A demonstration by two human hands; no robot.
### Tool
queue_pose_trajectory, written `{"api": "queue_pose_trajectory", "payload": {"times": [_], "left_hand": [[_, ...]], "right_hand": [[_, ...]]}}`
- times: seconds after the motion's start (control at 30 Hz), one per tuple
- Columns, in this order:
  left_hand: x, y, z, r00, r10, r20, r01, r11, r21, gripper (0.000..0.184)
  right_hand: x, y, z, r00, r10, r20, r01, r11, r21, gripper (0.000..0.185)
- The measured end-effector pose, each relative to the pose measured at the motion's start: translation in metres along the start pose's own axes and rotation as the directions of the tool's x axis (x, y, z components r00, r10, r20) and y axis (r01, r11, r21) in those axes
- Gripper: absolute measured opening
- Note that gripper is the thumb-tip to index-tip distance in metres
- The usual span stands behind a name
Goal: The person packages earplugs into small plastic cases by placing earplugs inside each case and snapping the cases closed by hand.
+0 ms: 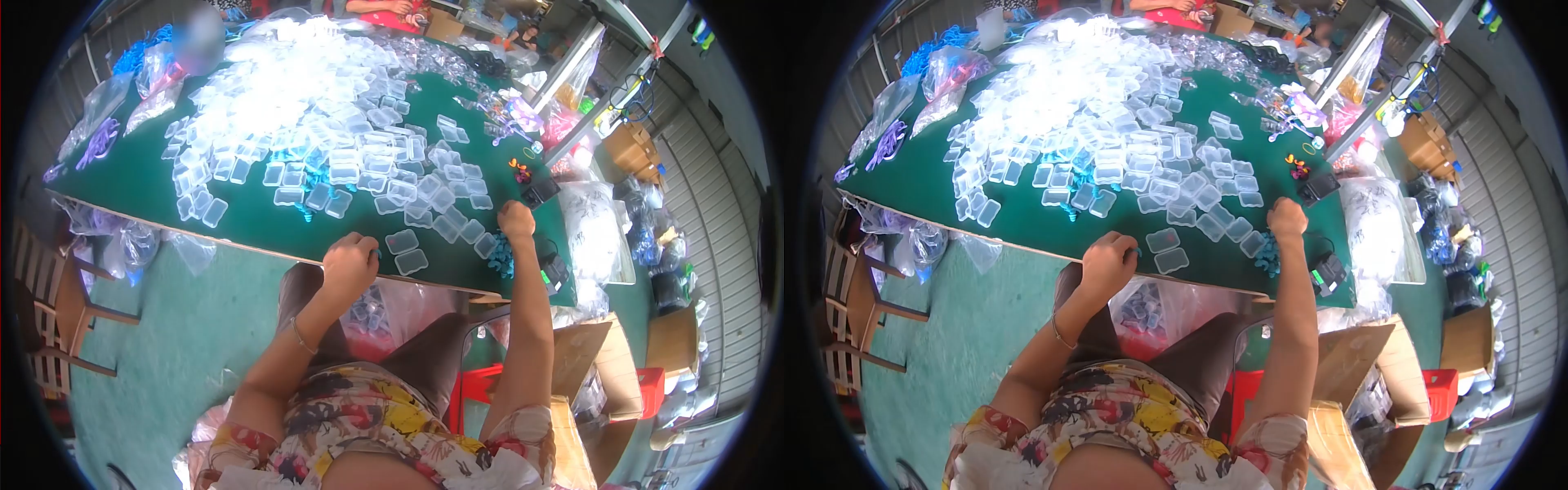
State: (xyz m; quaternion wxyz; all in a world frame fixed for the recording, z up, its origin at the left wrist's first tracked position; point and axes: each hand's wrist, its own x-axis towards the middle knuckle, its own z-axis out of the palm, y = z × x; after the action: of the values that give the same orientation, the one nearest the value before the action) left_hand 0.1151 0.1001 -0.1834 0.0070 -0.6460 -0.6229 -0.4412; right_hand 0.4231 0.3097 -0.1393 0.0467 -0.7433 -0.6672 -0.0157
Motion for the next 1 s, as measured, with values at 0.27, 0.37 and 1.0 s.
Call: {"api": "queue_pose_trajectory", "payload": {"times": [0.27, 0.37, 1.0], "left_hand": [[-0.004, 0.032, 0.018, 0.994, -0.078, -0.079, 0.042, 0.92, -0.39, 0.013], [-0.005, 0.04, 0.027, 0.997, 0.002, -0.076, -0.023, 0.962, -0.272, 0.015], [-0.008, 0.028, 0.014, 0.985, 0.114, 0.127, -0.091, 0.98, -0.175, 0.043]], "right_hand": [[-0.055, -0.031, -0.002, 0.868, -0.3, -0.395, 0.487, 0.663, 0.569, 0.012], [-0.134, -0.072, -0.01, 0.725, -0.581, -0.369, 0.65, 0.401, 0.646, 0.016], [-0.147, -0.093, 0.005, 0.734, -0.612, -0.293, 0.643, 0.49, 0.589, 0.011]]}}
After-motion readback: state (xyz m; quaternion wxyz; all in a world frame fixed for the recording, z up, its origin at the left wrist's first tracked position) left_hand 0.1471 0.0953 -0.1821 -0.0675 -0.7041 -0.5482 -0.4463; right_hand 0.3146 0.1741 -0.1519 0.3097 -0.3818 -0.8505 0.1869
